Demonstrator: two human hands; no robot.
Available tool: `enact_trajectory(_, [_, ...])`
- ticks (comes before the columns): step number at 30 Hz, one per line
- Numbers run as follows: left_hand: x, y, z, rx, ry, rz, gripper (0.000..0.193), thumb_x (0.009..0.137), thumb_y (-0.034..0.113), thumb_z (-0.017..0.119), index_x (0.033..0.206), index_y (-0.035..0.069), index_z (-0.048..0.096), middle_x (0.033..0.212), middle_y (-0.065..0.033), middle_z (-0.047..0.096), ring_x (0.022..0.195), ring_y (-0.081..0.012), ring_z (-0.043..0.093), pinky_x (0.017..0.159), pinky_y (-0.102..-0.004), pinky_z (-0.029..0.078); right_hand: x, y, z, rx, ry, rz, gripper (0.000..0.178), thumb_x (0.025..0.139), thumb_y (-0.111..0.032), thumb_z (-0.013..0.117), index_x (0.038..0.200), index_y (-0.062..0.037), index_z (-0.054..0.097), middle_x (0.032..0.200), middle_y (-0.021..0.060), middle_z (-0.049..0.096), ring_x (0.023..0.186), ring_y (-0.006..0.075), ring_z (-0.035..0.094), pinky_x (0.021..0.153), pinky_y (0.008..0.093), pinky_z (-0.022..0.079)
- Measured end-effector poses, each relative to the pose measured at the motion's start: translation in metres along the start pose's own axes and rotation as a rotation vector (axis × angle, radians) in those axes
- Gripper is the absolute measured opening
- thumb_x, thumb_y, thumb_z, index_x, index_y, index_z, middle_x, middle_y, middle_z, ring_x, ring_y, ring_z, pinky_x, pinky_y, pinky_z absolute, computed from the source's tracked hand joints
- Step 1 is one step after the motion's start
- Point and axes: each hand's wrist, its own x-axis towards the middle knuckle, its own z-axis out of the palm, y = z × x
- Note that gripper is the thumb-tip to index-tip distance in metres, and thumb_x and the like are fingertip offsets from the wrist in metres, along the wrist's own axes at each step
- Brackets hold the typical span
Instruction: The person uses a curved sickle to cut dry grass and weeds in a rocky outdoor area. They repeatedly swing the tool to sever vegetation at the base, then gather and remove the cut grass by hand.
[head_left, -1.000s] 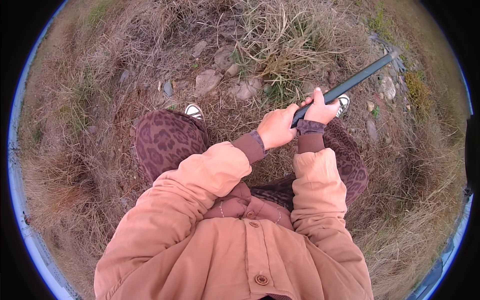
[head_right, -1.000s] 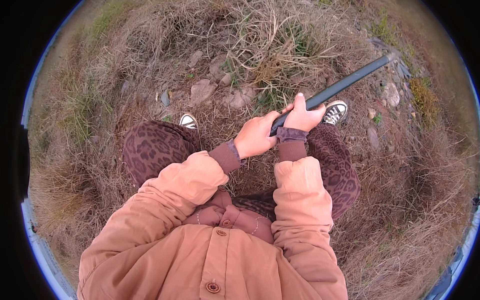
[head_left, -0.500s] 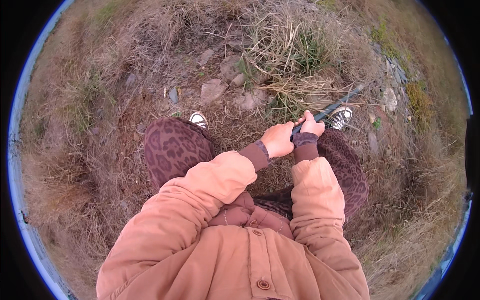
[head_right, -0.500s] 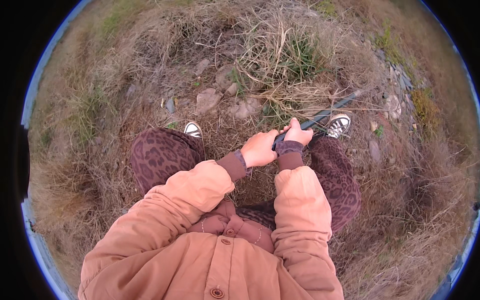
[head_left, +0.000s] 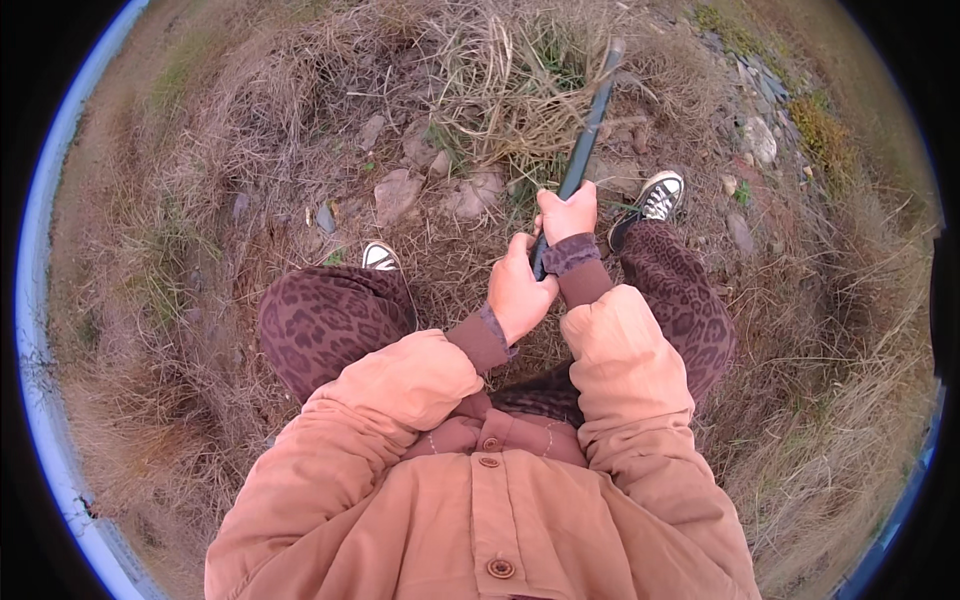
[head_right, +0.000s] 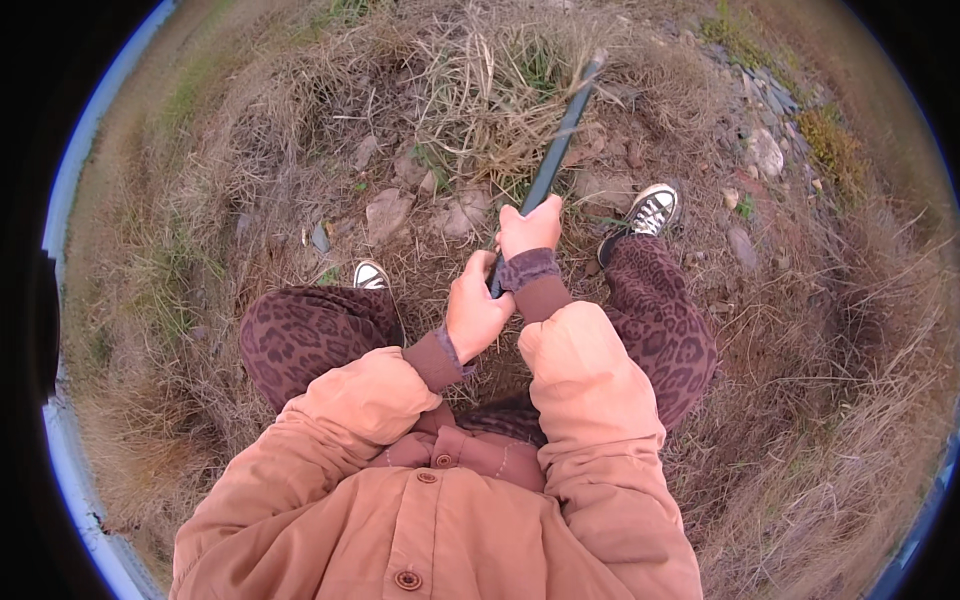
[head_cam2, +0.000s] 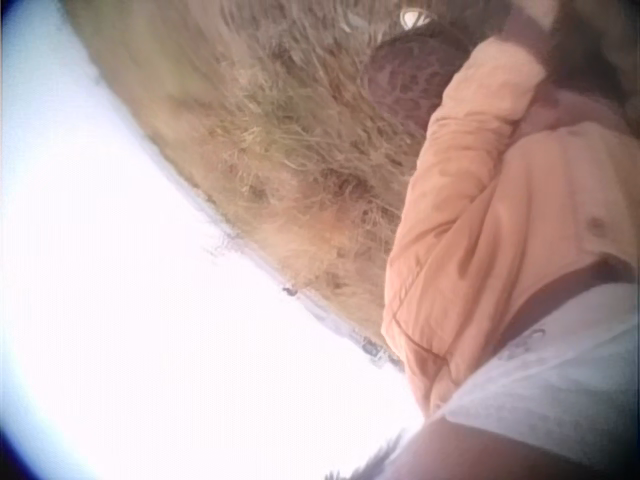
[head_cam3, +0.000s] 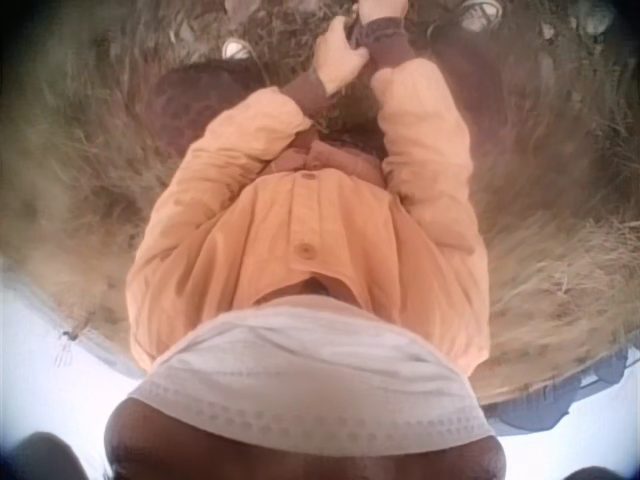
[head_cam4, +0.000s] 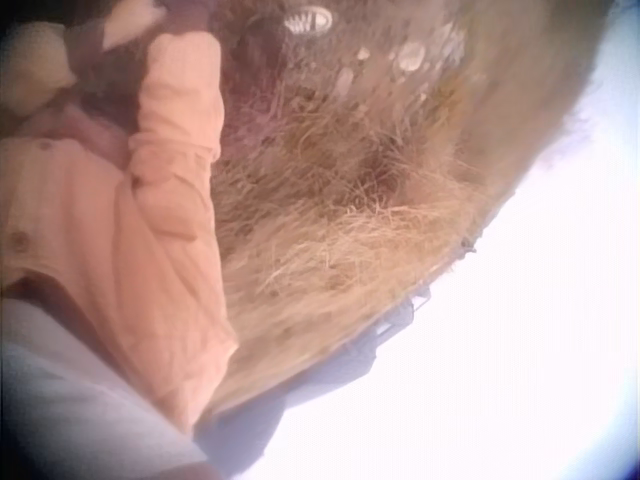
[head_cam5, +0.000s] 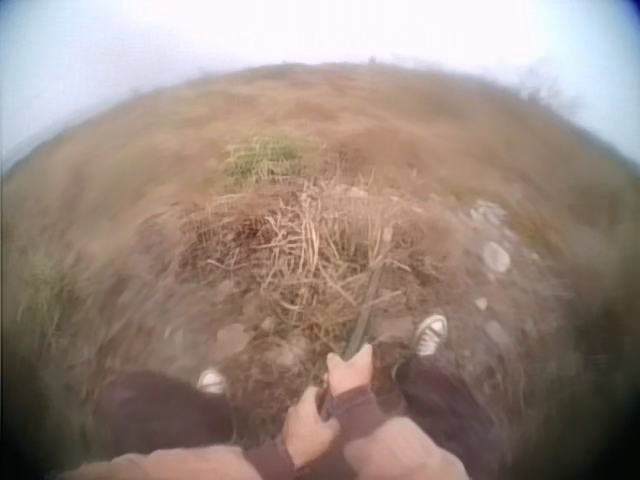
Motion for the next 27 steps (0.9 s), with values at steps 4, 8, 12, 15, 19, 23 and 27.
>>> enact_trajectory(4, [0.010, -0.004, 0.004, -0.105, -0.118, -0.008, 0.039, 0.067, 0.006, 0.057, 0.103, -0.001, 0.043, 0.073, -0.0120, 0.058, 0.061, -0.0221, 0.058, 0.055, -0.0306, 0.044, 0.000, -0.009, -0.001, 0.053, -0.011, 0.016, 0.029, 0.073, -0.003, 0.060, 0.086, -0.0015, 0.034, 0.058, 0.0048, 0.047, 0.038, 0.0119, 0.047, 0.031, 0.0282, 0.039])
enact_trajectory(8, [0.021, -0.002, -0.004, -0.747, -0.492, -0.318, 0.040, 0.073, 0.009, 0.052, 0.110, 0.003, 0.040, 0.078, -0.0059, 0.056, 0.064, -0.0179, 0.057, 0.054, -0.0286, 0.045, 0.006, -0.020, -0.011, 0.072, 0.044, 0.052, 0.029, 0.071, -0.005, 0.060, 0.088, -0.0013, 0.036, 0.057, 0.0056, 0.048, 0.040, 0.0148, 0.051, 0.034, 0.0288, 0.041])
enact_trajectory(12, [0.027, -0.002, 0.001, -1.283, -0.399, -0.516, 0.032, 0.085, 0.022, 0.045, 0.113, 0.006, 0.046, 0.092, -0.0063, 0.057, 0.072, -0.0183, 0.058, 0.058, -0.0288, 0.047, 0.008, -0.037, -0.021, 0.289, 0.105, -0.070, 0.029, 0.071, -0.005, 0.061, 0.088, -0.0009, 0.037, 0.056, 0.0054, 0.048, 0.040, 0.0140, 0.051, 0.034, 0.0291, 0.041])
enact_trajectory(15, [0.041, -0.008, 0.009, -1.071, -0.422, -0.468, 0.027, 0.089, 0.023, 0.041, 0.110, 0.007, 0.049, 0.093, -0.0042, 0.057, 0.077, -0.0156, 0.057, 0.063, -0.0297, 0.048, 0.009, -0.049, -0.029, 0.342, 0.177, -0.164, 0.032, 0.072, -0.006, 0.061, 0.096, 0.0002, 0.040, 0.057, 0.0062, 0.050, 0.039, 0.0134, 0.050, 0.036, 0.0281, 0.041])
enact_trajectory(19, [0.075, -0.021, 0.039, -0.787, -0.598, -0.301, 0.033, 0.089, 0.020, 0.045, 0.117, 0.003, 0.046, 0.108, -0.0033, 0.054, 0.098, -0.0128, 0.051, 0.085, -0.0264, 0.040, 0.021, -0.051, -0.050, 0.072, 0.413, -0.286, 0.037, 0.070, -0.011, 0.060, 0.101, -0.0034, 0.040, 0.066, 0.0136, 0.055, 0.062, 0.0306, 0.058, 0.060, 0.0394, 0.045])
enact_trajectory(23, [0.121, -0.029, 0.060, 0.018, -0.689, 0.295, 0.041, 0.080, 0.015, 0.051, 0.118, 0.000, 0.043, 0.113, -0.0114, 0.050, 0.107, -0.0235, 0.046, 0.091, -0.0314, 0.036, 0.039, -0.036, -0.072, 0.006, 0.567, -0.137, 0.036, 0.068, -0.008, 0.054, 0.100, -0.0031, 0.039, 0.067, 0.0169, 0.054, 0.064, 0.0362, 0.056, 0.062, 0.0419, 0.043])
enact_trajectory(27, [0.158, -0.034, 0.076, 0.501, -0.706, 0.732, 0.049, 0.074, 0.018, 0.056, 0.120, 0.006, 0.044, 0.122, -0.0131, 0.044, 0.116, -0.0304, 0.037, 0.099, -0.0386, 0.030, 0.059, -0.012, -0.083, 0.048, 0.604, -0.019, 0.033, 0.068, -0.007, 0.056, 0.096, 0.0011, 0.042, 0.069, 0.0166, 0.055, 0.062, 0.0336, 0.057, 0.060, 0.0399, 0.045])
